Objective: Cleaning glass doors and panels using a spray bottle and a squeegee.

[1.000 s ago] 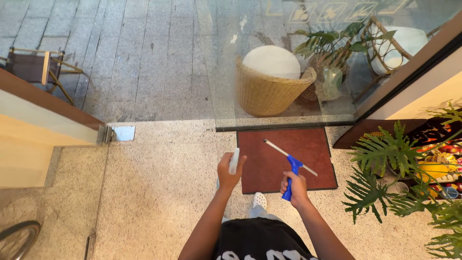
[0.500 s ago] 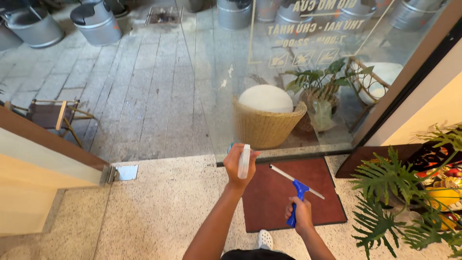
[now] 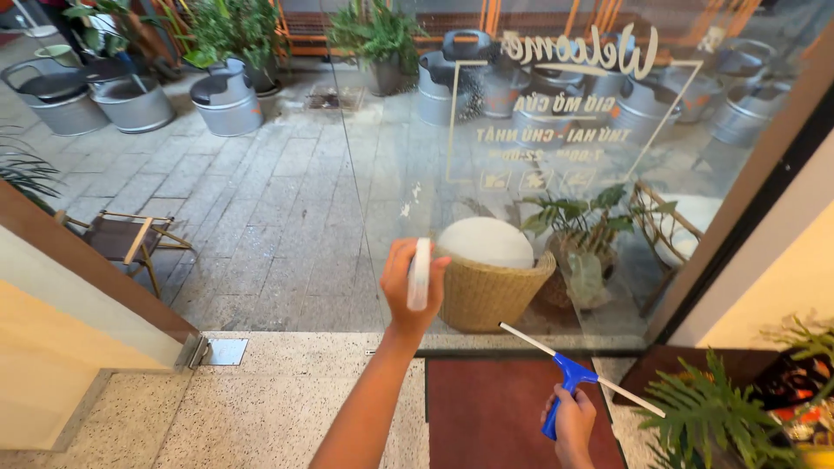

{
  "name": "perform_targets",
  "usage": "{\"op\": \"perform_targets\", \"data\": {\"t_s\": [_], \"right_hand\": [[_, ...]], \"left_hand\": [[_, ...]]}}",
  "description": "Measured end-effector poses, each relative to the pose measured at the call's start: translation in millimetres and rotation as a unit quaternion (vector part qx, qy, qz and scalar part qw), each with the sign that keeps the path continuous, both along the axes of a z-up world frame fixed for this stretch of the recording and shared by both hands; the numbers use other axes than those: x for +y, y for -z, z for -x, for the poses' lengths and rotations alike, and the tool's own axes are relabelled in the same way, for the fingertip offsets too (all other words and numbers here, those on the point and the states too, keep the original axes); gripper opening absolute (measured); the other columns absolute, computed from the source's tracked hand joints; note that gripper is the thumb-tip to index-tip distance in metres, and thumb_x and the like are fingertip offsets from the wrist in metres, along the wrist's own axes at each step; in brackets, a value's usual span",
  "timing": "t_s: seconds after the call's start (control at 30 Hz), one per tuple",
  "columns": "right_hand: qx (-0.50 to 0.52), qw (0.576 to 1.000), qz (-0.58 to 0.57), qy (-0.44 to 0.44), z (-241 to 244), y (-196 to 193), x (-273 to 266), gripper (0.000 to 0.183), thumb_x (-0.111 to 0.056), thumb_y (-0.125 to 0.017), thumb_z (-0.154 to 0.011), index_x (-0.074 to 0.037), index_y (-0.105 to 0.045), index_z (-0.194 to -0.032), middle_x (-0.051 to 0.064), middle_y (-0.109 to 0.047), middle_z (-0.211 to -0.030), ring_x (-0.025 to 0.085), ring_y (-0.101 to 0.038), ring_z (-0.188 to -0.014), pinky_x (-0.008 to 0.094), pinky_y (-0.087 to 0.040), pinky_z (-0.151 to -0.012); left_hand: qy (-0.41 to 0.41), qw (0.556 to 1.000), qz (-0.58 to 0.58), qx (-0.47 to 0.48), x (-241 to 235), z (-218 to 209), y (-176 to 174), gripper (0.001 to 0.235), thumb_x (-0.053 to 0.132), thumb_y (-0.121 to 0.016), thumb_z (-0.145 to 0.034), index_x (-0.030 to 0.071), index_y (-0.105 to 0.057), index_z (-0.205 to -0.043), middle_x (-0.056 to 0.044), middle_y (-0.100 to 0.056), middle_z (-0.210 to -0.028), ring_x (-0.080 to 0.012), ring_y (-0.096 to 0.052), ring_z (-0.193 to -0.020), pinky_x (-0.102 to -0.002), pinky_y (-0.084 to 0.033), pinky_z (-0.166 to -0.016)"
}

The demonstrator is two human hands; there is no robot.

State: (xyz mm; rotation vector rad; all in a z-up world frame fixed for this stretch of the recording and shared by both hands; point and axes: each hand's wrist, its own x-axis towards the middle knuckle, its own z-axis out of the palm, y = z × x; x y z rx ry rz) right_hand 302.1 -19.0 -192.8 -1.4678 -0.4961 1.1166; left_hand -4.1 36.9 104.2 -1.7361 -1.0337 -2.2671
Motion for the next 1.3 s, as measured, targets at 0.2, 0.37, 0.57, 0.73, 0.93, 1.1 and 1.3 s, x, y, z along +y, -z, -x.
{"op": "perform_targets", "data": {"t_s": [0.2, 0.37, 0.57, 0.73, 0.93, 1.1, 1.3], "right_hand": [[-0.004, 0.99, -0.107, -0.096, 13, -26, 28, 0.018, -0.016, -0.059, -0.1, 0.002, -0.058, -0.101, 0.009, -0.058, -0.068, 0.016, -0.055, -0.05, 0.034, -0.046, -0.045], [-0.044, 0.981, -0.115, -0.151, 17, -91, 59, 0.021, -0.021, -0.054, -0.1, -0.006, -0.059, -0.114, 0.007, -0.056, -0.068, 0.016, -0.051, -0.047, 0.034, -0.042, -0.041], [-0.03, 0.961, -0.207, -0.181, 26, -185, 108, 0.028, -0.025, -0.052, -0.101, -0.001, -0.061, -0.113, 0.007, -0.056, -0.069, 0.015, -0.051, -0.046, 0.031, -0.039, -0.04], [-0.094, 0.926, -0.321, -0.177, 72, -269, 149, 0.03, -0.025, -0.052, -0.105, 0.004, -0.06, -0.104, 0.009, -0.06, -0.07, 0.017, -0.053, -0.048, 0.03, -0.041, -0.043], [-0.132, 0.856, -0.452, -0.214, 168, -399, 210, 0.027, -0.029, -0.046, -0.112, -0.003, -0.051, -0.108, 0.006, -0.056, -0.077, 0.015, -0.059, -0.058, 0.032, -0.052, -0.053], [-0.152, 0.795, -0.522, -0.268, 254, -517, 264, 0.033, -0.035, -0.042, -0.115, -0.004, -0.054, -0.112, 0.004, -0.052, -0.07, 0.014, -0.049, -0.047, 0.03, -0.04, -0.04], [-0.176, 0.798, -0.529, -0.229, 333, -602, 316, 0.036, -0.038, -0.044, -0.113, -0.005, -0.053, -0.103, 0.002, -0.049, -0.065, 0.011, -0.046, -0.042, 0.03, -0.039, -0.037]], "left_hand": [[-0.025, 1.0, -0.013, 0.004, 25, -21, -48, 0.026, -0.001, -0.083, -0.085, 0.0, -0.058, -0.094, -0.014, -0.06, -0.088, -0.0311, -0.058, -0.075, -0.036, -0.048, -0.065], [-0.046, 0.999, -0.007, 0.006, 35, -24, -39, 0.027, -0.001, -0.083, -0.085, 0.002, -0.057, -0.089, -0.012, -0.059, -0.082, -0.0303, -0.056, -0.07, -0.037, -0.046, -0.062], [-0.017, 0.999, 0.041, -0.019, 20, -11, -36, 0.021, 0.005, -0.078, -0.09, -0.001, -0.062, -0.102, -0.013, -0.064, -0.09, -0.0273, -0.064, -0.075, -0.035, -0.051, -0.065], [-0.033, 0.997, 0.065, -0.031, 15, 30, -19, 0.022, 0.016, -0.076, -0.095, 0.0, -0.064, -0.104, -0.012, -0.067, -0.094, -0.0234, -0.068, -0.079, -0.034, -0.054, -0.069], [-0.014, 0.993, 0.111, -0.048, 12, 107, -1, 0.025, 0.023, -0.074, -0.094, 0.001, -0.065, -0.103, -0.01, -0.067, -0.093, -0.0197, -0.067, -0.075, -0.03, -0.054, -0.064], [-0.001, 0.994, 0.101, -0.049, 26, 171, -3, 0.022, 0.021, -0.073, -0.095, 0.001, -0.066, -0.101, -0.008, -0.065, -0.089, -0.0155, -0.064, -0.072, -0.028, -0.051, -0.06], [-0.002, 0.99, 0.135, -0.036, 41, 237, -5, 0.02, 0.019, -0.072, -0.095, 0.0, -0.067, -0.098, -0.007, -0.064, -0.085, -0.0145, -0.062, -0.065, -0.028, -0.049, -0.056]]}}
